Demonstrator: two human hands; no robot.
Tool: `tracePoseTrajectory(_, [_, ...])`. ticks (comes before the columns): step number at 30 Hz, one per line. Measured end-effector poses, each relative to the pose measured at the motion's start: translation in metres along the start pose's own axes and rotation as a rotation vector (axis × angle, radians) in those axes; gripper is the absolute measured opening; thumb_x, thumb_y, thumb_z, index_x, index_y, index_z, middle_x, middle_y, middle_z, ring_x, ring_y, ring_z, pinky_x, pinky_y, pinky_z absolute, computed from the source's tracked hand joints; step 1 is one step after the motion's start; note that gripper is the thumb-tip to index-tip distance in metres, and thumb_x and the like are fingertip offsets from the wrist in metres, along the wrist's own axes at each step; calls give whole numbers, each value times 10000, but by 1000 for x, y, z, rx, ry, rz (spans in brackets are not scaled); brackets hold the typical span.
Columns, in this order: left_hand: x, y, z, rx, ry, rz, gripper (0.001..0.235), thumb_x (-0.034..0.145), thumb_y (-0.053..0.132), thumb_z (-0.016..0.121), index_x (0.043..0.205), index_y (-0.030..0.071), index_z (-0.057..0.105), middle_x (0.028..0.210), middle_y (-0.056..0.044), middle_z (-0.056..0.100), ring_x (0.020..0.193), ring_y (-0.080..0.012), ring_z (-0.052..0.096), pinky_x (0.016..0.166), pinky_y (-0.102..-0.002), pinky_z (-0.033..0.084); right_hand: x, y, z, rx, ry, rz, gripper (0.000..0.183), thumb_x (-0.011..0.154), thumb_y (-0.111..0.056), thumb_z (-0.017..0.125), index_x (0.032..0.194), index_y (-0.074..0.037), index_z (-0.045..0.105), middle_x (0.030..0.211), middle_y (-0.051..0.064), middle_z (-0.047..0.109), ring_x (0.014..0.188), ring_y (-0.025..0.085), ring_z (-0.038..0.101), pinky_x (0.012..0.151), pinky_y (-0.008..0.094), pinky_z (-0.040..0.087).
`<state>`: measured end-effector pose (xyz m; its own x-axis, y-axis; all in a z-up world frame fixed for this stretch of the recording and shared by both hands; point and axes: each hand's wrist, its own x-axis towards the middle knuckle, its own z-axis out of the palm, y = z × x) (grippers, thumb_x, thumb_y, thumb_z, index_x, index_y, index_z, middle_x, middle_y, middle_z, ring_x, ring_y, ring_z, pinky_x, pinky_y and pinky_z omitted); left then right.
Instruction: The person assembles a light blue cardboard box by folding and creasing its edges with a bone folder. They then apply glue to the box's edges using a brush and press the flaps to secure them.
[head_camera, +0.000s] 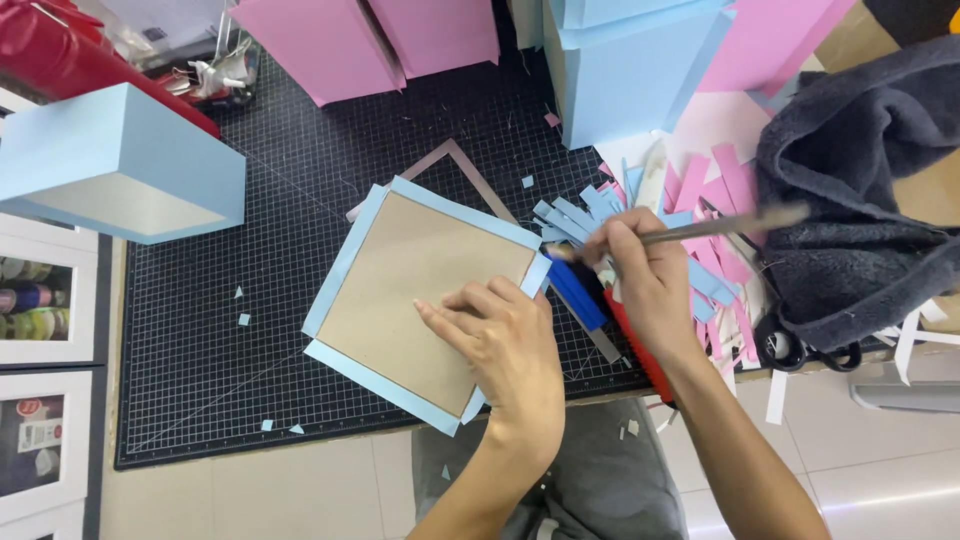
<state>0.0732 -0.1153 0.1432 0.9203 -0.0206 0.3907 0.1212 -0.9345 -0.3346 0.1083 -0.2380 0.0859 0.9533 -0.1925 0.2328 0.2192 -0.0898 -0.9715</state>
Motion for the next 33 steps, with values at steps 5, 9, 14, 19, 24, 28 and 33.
tracePoseTrajectory(5, [2,2,-1,15,37,-5,380,838,307,698,789,-62,624,822,-348,623,783,-489,696,1013,-662,428,0,20,4,85,37,133,273,998,-142,542,766,-39,642,615,97,596,619,165,547,653,289,459])
tracePoseTrajectory(9, [1,4,5,11,14,-6,521,806,473,741,786,-36,632,828,-327,637,789,-461,704,1043,-658,406,-2,6,17,377,175,199,271,1040,-156,486,835,-49,626,679,89,608,680,156,609,729,254,504])
tracePoseTrajectory(14, [-1,3,8,-18,26,-20,570,790,515,756,783,-40,624,828,-343,625,796,-476,698,1043,-657,401,-1,19,8,480,196,295,274,1034,-152,463,826,-35,595,674,120,578,609,183,566,637,276,506])
tracePoseTrajectory(19, [-3,2,8,-41,26,-19,555,815,500,744,791,-43,633,842,-343,628,815,-486,694,1039,-656,403,-5,16,12,414,132,343,281,1018,-174,523,804,-17,615,652,151,577,628,227,594,682,327,530])
tracePoseTrajectory(24, [-14,-16,5,65,-36,42,566,927,638,606,925,73,642,1009,-241,662,985,-423,689,1100,-595,394,-7,-9,8,529,72,248,201,1057,-192,510,889,-94,561,782,65,608,728,161,560,741,277,444])
tracePoseTrajectory(28, [-22,-33,11,-44,87,71,218,826,161,654,999,32,685,1043,-180,675,1022,-322,670,1032,-613,447,-14,-25,6,22,-32,211,254,993,-98,464,773,-92,590,721,22,579,704,123,550,675,255,461])
tracePoseTrajectory(33, [-31,-42,14,-182,56,78,349,823,202,669,1130,35,673,1160,-134,653,1125,-302,633,1025,-665,412,-18,-28,17,-124,45,136,164,1035,-239,520,976,-108,600,831,28,643,805,136,625,755,277,512])
